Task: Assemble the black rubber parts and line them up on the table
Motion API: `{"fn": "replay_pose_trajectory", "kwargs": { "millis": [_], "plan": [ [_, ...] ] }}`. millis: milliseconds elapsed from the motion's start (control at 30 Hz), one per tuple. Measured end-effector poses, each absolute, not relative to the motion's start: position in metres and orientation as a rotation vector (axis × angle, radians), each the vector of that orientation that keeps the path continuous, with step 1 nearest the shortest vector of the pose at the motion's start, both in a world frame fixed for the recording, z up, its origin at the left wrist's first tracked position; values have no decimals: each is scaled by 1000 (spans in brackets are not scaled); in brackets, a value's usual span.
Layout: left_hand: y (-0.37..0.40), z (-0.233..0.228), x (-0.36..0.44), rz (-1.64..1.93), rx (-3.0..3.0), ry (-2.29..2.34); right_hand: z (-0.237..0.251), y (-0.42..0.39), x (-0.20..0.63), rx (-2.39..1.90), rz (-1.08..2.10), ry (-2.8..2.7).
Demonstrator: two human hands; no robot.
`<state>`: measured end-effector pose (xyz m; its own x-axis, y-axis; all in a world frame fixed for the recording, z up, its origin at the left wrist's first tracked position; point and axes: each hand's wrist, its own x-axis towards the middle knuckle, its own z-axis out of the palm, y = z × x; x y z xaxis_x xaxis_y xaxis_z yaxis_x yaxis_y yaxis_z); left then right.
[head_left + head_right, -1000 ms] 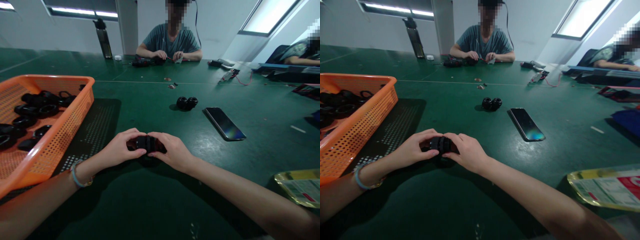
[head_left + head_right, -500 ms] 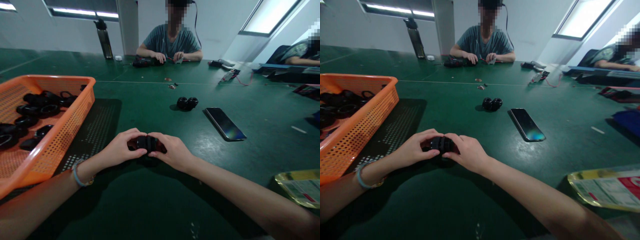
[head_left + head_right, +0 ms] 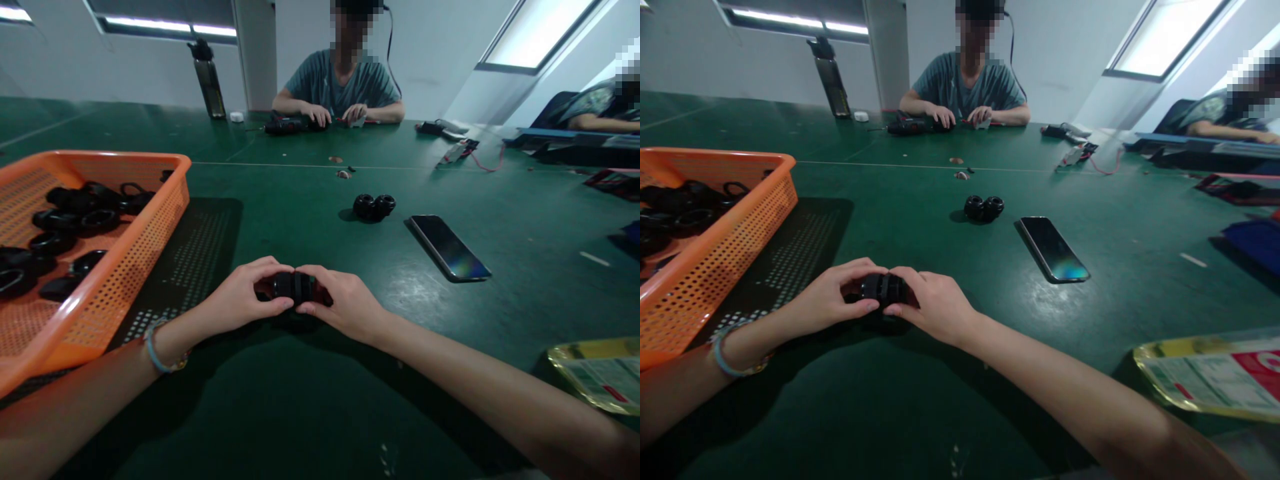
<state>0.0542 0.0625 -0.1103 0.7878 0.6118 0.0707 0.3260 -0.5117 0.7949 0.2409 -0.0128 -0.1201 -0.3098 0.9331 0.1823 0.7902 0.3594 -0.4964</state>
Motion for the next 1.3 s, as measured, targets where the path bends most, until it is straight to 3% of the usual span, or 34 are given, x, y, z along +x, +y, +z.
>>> {"fn": "replay_pose_trajectory", "kwargs": {
  "millis": [1300],
  "plan": [
    [62, -110, 55, 443, 2089, 695, -130, -12, 243, -1434, 191, -2217]
  ]
}}
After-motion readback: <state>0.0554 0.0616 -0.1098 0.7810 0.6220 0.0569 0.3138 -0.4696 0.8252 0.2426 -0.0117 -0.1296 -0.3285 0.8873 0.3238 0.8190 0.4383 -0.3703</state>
